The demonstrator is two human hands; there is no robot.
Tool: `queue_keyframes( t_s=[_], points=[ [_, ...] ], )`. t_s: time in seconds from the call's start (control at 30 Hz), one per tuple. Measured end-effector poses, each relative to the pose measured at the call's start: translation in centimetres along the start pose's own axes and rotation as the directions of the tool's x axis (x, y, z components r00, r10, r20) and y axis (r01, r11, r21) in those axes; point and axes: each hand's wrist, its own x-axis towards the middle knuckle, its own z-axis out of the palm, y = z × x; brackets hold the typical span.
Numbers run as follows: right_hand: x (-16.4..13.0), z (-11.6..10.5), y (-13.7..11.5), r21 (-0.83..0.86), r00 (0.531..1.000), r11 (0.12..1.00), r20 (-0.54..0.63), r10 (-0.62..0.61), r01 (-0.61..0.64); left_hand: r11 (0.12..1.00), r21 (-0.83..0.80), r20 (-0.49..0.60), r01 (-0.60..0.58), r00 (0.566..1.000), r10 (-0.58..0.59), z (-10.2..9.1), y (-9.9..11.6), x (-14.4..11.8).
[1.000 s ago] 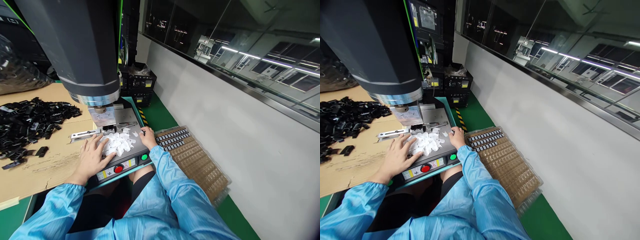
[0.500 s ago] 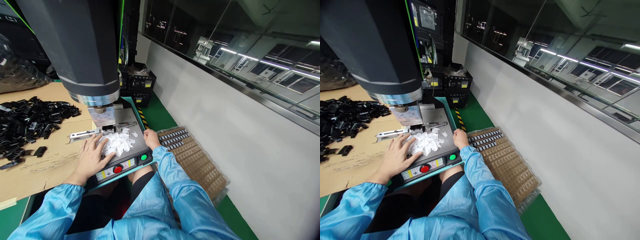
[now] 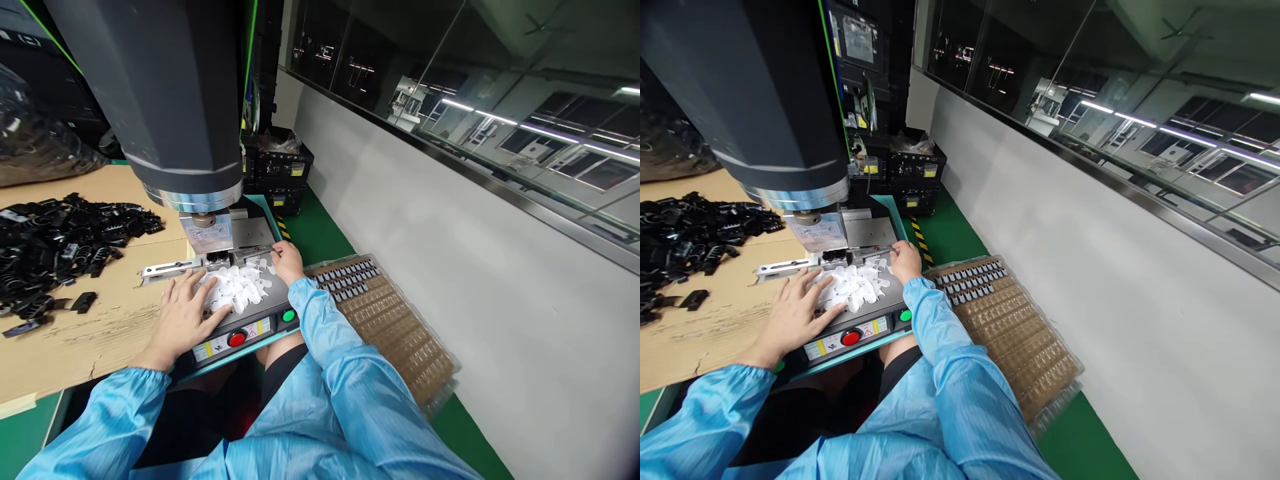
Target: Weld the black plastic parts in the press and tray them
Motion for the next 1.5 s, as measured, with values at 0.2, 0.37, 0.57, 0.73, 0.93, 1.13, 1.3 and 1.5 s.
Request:
queue_keyframes(
  t_s=[0.2, 0.37, 0.57, 0.73, 0.93, 1.13, 1.3, 1.5],
  points=[
    [-2.3, -1.7, 1.8, -0.175, 0.995, 0.983, 0.074, 0.070, -0.056, 1.000, 0.020, 0.000, -0.005, 1.000, 0.005, -0.1, 0.1, 0.1],
    [-2.5, -2.6, 2.7, -0.178, 0.988, 0.978, 0.089, 0.128, -0.110, 1.000, 0.024, -0.005, -0.014, 1.000, 0.014, -0.2, 0.2, 0.0],
    [-2.2, -2.8, 3.3, -0.145, 0.984, 0.980, 0.099, 0.148, -0.133, 0.999, 0.031, -0.019, -0.026, 0.999, 0.026, -0.1, 0.1, 0.0],
    [-2.8, -2.9, 3.8, -0.116, 0.978, 0.980, 0.112, 0.176, -0.163, 0.999, 0.026, -0.017, -0.026, 1.000, 0.027, -0.1, 0.1, 0.0],
    [-3.6, -3.3, 3.6, -0.167, 0.987, 0.978, 0.084, 0.140, -0.124, 1.000, -0.003, -0.007, -0.007, 1.000, 0.007, -0.2, 0.1, 0.0],
    [-4.0, -3.6, 3.2, -0.131, 0.993, 0.988, 0.077, 0.091, -0.081, 1.000, -0.007, -0.001, -0.002, 1.000, 0.002, -0.1, 0.1, 0.0],
    [-3.3, -2.9, 2.1, -0.097, 0.991, 0.986, 0.017, -0.132, 0.133, 1.000, -0.005, 0.003, -0.002, 1.000, 0.002, -0.2, 0.2, 0.0],
    [-4.6, -1.6, 0.3, -0.223, 0.942, 0.915, 0.100, -0.320, 0.335, 1.000, 0.006, -0.003, 0.001, 1.000, -0.001, -0.4, 0.4, 0.0]
  ],
)
